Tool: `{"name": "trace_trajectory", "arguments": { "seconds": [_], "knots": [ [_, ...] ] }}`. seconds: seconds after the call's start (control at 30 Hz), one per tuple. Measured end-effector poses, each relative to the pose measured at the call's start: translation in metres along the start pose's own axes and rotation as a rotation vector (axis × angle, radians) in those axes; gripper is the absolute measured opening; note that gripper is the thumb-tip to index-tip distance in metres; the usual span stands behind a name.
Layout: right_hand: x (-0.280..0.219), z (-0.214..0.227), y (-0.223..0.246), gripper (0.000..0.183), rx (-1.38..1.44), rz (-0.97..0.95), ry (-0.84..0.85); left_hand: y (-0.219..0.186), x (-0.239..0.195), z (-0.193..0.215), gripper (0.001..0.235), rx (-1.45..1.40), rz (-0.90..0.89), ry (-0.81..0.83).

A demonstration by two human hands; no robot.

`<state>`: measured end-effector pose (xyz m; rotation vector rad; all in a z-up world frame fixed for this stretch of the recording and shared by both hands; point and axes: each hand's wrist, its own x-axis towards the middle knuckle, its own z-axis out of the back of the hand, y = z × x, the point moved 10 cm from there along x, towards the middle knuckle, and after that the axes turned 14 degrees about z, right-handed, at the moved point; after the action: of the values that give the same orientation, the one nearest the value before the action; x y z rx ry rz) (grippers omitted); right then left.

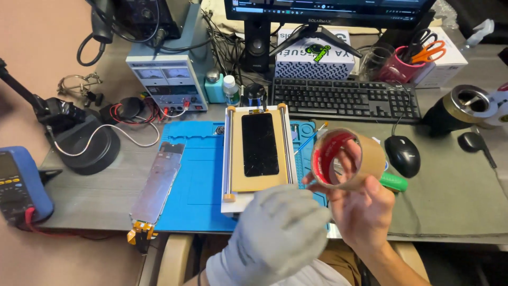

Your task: The person removes a glove and uses brown packing tape to cover the cracked screen of a smartphone mounted in a fixture. They apply multiple strips of tape across the screen surface, smoothing each piece down by hand.

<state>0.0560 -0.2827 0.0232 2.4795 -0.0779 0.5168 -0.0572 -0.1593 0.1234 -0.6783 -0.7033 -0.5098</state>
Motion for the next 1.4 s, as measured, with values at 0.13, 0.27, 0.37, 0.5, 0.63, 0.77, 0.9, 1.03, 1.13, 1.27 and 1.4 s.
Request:
{"name": "trace_trajectory", "arguments": {
  "seconds": [0.13, 0.27, 0.37, 0.5, 0.63, 0.77, 0.9, 1.03, 1.13, 1.27, 1.4],
  "knots": [
    [-0.018, 0.036, 0.004, 0.087, -0.471, -0.014, -0.104, -0.031, -0.028, -0.038, 0.036, 0.395, -0.269, 0.018],
    [0.003, 0.019, 0.023, 0.088, -1.064, 0.146, 0.118, -0.017, -0.041, -0.097, 0.042, 0.759, -0.290, 0.246],
    [0.010, 0.006, 0.036, 0.089, -1.154, 0.340, 0.187, -0.006, -0.050, -0.121, 0.046, 0.812, -0.244, 0.323],
    [0.019, 0.002, 0.045, 0.090, -1.169, 0.411, 0.209, -0.009, -0.039, -0.119, 0.047, 0.829, -0.195, 0.326],
    [0.049, 0.054, 0.075, 0.073, -1.228, 0.401, 0.025, -0.001, -0.080, -0.153, 0.058, 0.727, -0.209, 0.430],
    [0.073, 0.068, 0.081, 0.070, -1.365, 0.230, 0.031, -0.006, -0.068, -0.143, 0.043, 0.590, -0.224, 0.371],
    [0.080, 0.071, 0.080, 0.086, -1.837, -0.097, 0.234, 0.002, -0.070, -0.154, 0.033, 0.503, -0.175, 0.358],
    [0.077, 0.114, 0.062, 0.075, -2.157, -0.370, 0.403, 0.014, -0.081, -0.176, 0.052, 0.552, -0.184, 0.491],
    [0.071, 0.121, 0.064, 0.074, -2.086, -0.479, 0.352, 0.025, -0.086, -0.190, 0.063, 0.609, -0.209, 0.675],
    [0.066, 0.059, 0.083, 0.064, -1.817, -0.079, 0.492, 0.031, -0.061, -0.162, 0.075, 0.718, -0.191, 0.442],
    [0.043, 0.039, 0.072, 0.029, -1.358, -0.084, 0.398, 0.032, -0.038, -0.142, 0.061, 0.683, -0.116, 0.292]
  ]
}}
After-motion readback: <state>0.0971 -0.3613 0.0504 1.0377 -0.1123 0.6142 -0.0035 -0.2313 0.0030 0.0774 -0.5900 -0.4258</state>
